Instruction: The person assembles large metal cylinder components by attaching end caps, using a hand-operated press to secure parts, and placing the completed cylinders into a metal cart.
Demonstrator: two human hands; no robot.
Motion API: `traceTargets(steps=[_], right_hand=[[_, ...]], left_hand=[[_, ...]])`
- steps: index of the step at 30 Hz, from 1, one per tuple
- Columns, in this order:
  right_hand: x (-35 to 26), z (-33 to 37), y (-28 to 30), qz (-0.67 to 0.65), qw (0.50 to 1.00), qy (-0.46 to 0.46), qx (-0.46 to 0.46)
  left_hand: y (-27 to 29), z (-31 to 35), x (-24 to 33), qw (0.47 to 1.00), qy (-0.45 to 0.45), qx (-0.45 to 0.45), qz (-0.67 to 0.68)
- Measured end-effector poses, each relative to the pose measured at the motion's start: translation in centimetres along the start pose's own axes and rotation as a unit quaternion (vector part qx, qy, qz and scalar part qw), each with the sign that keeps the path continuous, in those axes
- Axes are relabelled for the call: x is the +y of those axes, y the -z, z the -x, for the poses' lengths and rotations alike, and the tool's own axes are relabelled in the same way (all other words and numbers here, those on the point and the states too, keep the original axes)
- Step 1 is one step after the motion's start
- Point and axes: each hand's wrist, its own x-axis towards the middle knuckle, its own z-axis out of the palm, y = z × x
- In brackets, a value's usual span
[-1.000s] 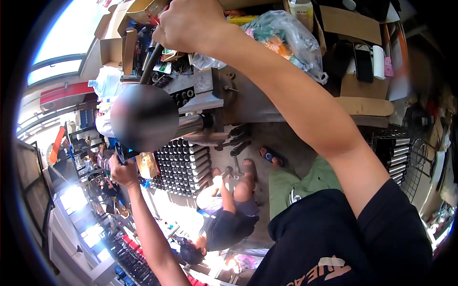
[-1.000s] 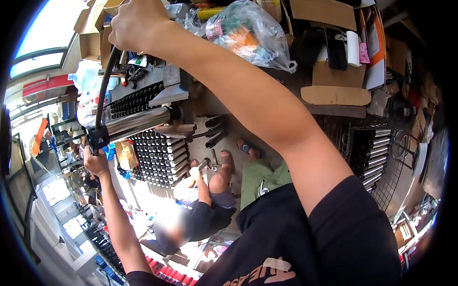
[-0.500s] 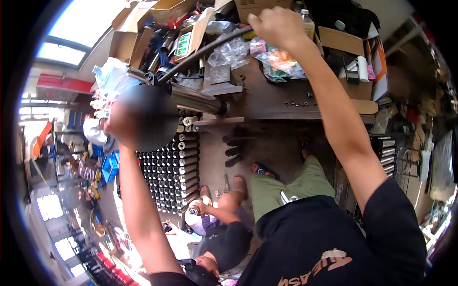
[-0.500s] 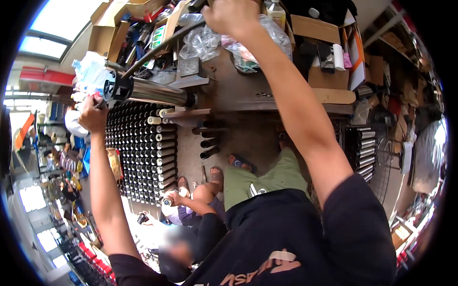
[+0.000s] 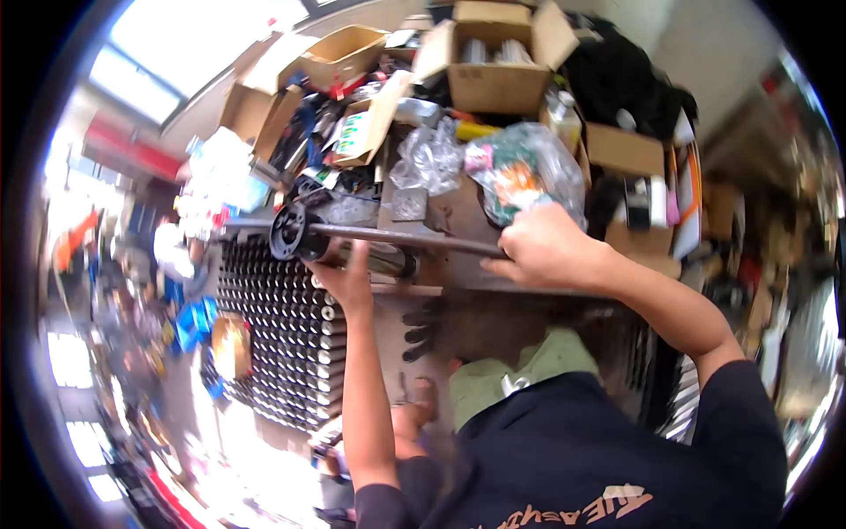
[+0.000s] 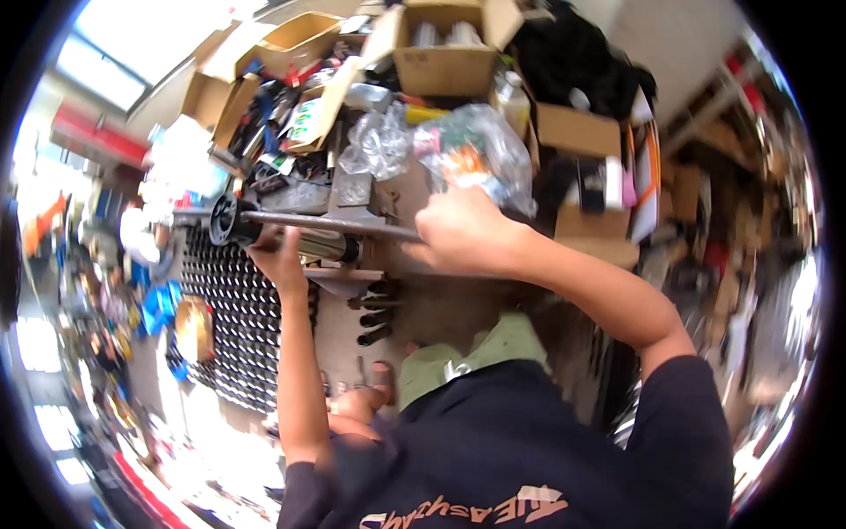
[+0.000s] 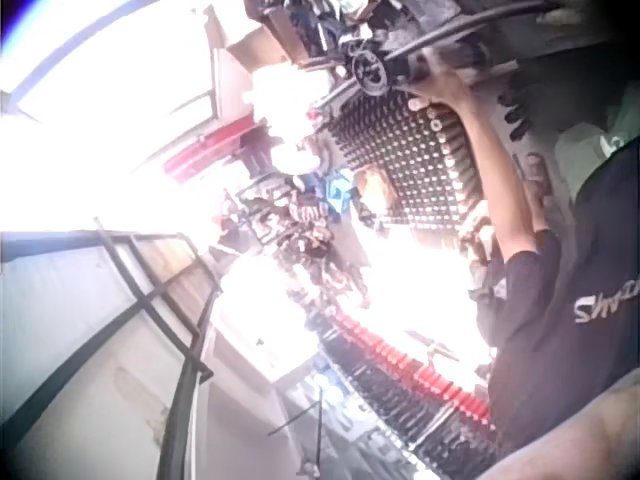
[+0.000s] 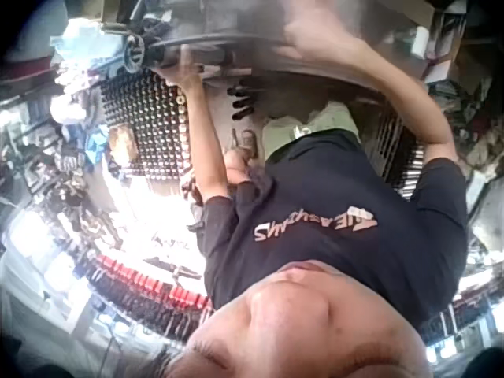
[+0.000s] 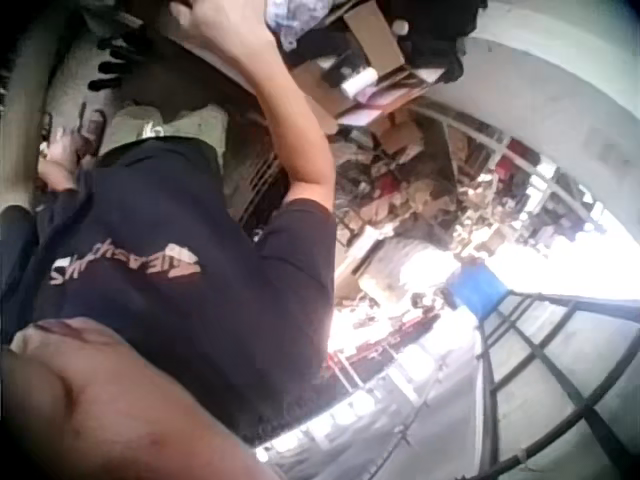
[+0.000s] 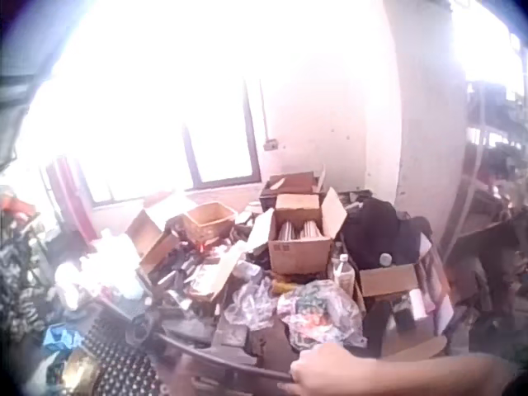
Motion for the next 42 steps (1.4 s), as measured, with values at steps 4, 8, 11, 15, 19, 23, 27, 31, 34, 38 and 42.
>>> traceTargets(steps=[4, 8, 11, 15, 19, 23, 27, 31, 34, 38, 42], right_hand=[[5.7, -1.2, 3.5, -0.032, 0.972, 0.118, -0.203], [8.7, 0.4, 3.5, -0.387, 0.801, -0.118, -0.442], [7.0, 1.2, -0.1, -0.525, 0.676, -0.147, -0.496], [7.3, 2.7, -2.8, -0.609, 0.604, -0.071, -0.509], [1.4, 3.1, -1.9, -0.633, 0.605, -0.086, -0.476], [-5.8, 6.1, -4.8, -0.665, 0.621, -0.112, -0.399], [-14.8, 7.6, -8.5, -0.714, 0.615, -0.140, -0.302], [-25.0, 7.2, -12.6, -0.803, 0.539, -0.159, -0.199], [-33.9, 4.3, -15.7, -0.848, 0.506, -0.150, -0.044], [-40.3, -0.7, -17.2, -0.801, 0.552, -0.224, 0.057], [-39.9, -1.0, -16.5, -0.724, 0.638, -0.234, 0.116]], left_hand=[[-2.7, -1.5, 0.7, 0.988, 0.038, 0.099, 0.109], [-3.0, -1.8, -0.5, 0.995, 0.010, 0.101, 0.013], [-1.3, -0.8, -2.0, 0.990, -0.030, 0.087, -0.104], [-1.6, -0.7, -0.2, 0.990, -0.020, 0.115, 0.075], [-0.2, -0.6, -2.3, 0.997, -0.033, 0.049, 0.055], [0.8, -1.2, -4.4, 0.997, -0.041, -0.045, 0.047], [1.5, -3.1, -3.9, 0.982, 0.004, -0.104, 0.159], [3.1, -6.2, -3.3, 0.940, 0.019, -0.266, 0.213], [3.3, -6.7, -1.6, 0.886, 0.085, -0.348, 0.296], [4.1, -7.9, -2.6, 0.836, 0.117, -0.451, 0.288], [5.0, -7.1, -1.5, 0.855, 0.171, -0.452, 0.188]])
